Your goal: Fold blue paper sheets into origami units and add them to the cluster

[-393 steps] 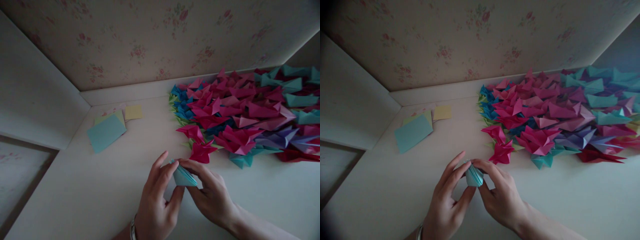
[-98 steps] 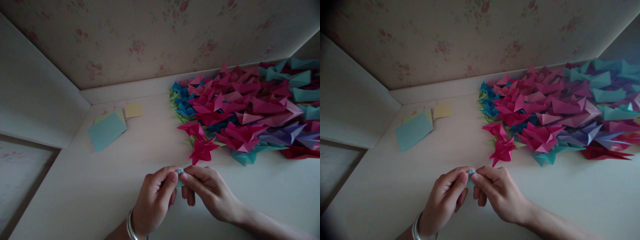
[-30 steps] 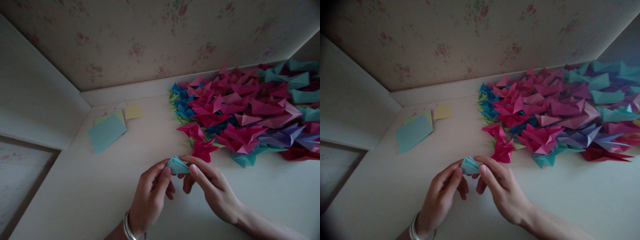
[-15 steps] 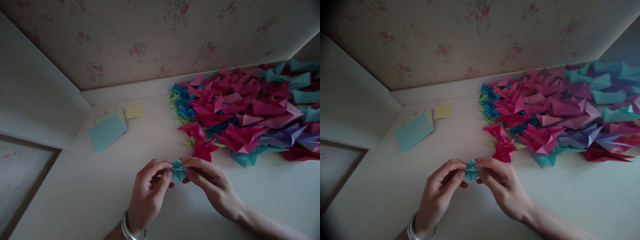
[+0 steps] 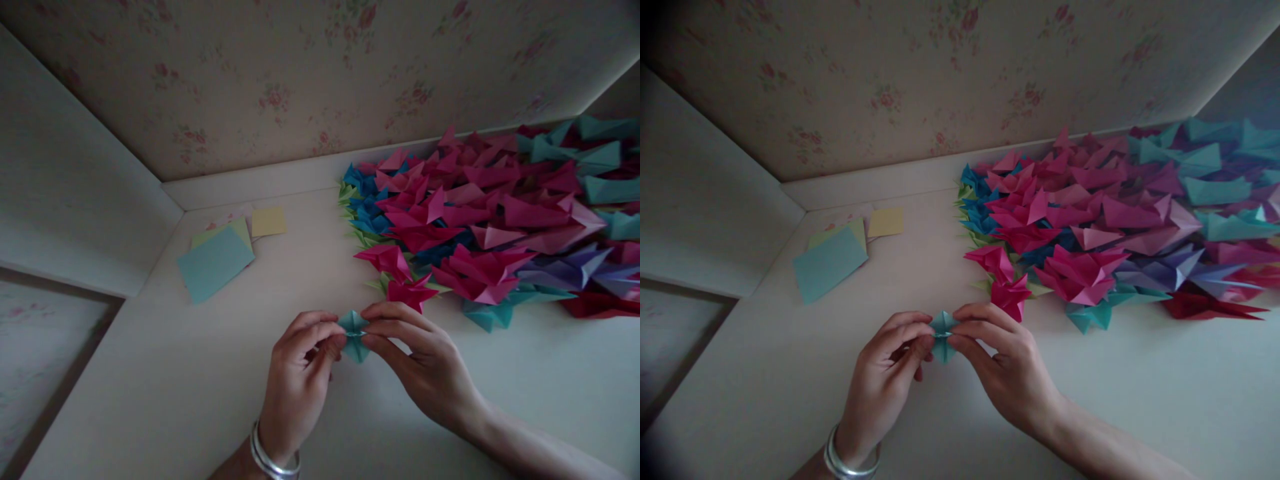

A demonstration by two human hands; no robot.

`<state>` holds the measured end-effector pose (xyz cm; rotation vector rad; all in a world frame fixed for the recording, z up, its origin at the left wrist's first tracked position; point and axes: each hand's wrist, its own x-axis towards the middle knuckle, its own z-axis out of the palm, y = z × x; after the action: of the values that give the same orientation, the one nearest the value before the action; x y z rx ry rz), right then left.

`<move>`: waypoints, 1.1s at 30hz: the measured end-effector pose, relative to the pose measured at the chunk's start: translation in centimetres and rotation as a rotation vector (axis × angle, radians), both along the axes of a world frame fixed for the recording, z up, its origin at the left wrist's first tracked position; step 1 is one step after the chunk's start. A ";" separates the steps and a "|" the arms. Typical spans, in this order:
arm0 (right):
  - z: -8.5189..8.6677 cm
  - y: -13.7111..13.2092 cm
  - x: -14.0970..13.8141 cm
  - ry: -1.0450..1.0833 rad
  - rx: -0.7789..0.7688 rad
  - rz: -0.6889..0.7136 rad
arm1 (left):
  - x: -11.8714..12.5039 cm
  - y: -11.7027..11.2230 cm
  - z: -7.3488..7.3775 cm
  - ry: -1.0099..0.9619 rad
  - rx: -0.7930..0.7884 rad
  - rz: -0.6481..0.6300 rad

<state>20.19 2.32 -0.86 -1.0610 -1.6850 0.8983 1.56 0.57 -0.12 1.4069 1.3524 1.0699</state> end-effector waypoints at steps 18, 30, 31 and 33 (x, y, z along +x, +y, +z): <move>-0.8 0.8 -0.7 0.435 -0.309 -0.200 | -0.2 0.5 0.7 -0.203 -0.118 0.102; -0.5 0.5 -0.4 0.381 -0.400 -0.013 | 0.1 0.7 1.1 -0.232 -0.146 0.203; -0.3 0.5 -0.4 0.386 -0.402 -0.008 | -0.1 0.8 1.1 -0.245 -0.173 0.205; -0.1 0.6 -0.2 0.384 -0.385 -0.008 | -0.3 1.1 1.0 -0.246 -0.214 0.201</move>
<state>19.95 2.89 -0.94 -1.0587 -1.2161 1.3630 1.23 1.62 0.83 0.9654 1.4005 1.1489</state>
